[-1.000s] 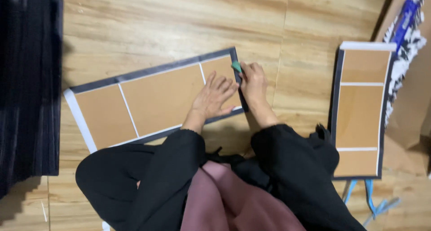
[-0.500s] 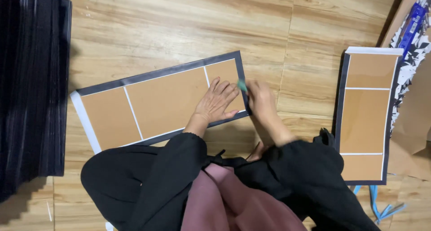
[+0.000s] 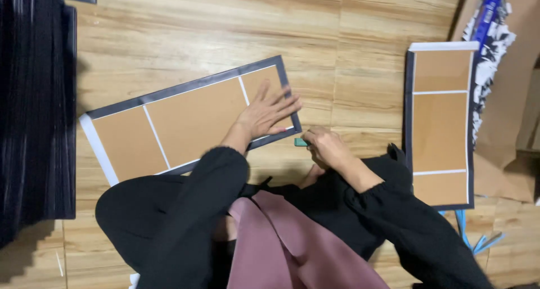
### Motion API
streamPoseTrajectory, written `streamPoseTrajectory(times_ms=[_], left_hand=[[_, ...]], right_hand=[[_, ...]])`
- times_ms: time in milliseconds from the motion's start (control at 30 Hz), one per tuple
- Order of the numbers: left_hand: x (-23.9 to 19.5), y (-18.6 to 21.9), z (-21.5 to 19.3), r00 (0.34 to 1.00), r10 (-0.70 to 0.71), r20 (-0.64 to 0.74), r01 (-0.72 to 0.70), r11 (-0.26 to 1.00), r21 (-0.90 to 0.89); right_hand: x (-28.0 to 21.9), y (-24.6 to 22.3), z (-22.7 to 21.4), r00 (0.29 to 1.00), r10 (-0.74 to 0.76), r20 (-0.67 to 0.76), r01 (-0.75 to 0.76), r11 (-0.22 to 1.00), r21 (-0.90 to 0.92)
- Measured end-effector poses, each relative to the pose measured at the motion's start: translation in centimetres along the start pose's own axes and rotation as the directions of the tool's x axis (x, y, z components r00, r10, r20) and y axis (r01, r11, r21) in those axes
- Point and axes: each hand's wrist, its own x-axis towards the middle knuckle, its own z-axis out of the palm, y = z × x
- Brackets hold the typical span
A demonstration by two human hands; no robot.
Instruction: Applying adhesive to cardboard panels and folding the edges to assemble folder covers
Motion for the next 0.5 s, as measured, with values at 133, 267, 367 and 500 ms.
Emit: streamPoseTrajectory(times_ms=[133, 267, 367, 500], left_hand=[[3.4, -0.5, 1.1, 0.943, 0.26, 0.206, -0.307, 0.92, 0.244], [7.6, -1.0, 8.5, 0.897, 0.177, 0.406, -0.33, 0.878, 0.346], [7.6, -1.1, 6.7, 0.902, 0.174, 0.394, -0.328, 0.872, 0.365], [7.7, -4.2, -7.2, 0.922, 0.267, 0.281, -0.366, 0.839, 0.404]], right_hand=[[-1.2, 1.8, -2.2, 0.955, 0.247, -0.165, -0.214, 0.958, 0.193], [-2.3, 6.0, -2.6, 0.636, 0.77, -0.042, -0.693, 0.595, 0.407], [-1.8, 5.6, -3.4, 0.559, 0.821, -0.115, -0.73, 0.553, 0.402], [-2.7, 1.1, -8.2, 0.572, 0.714, -0.403, -0.642, 0.696, 0.322]])
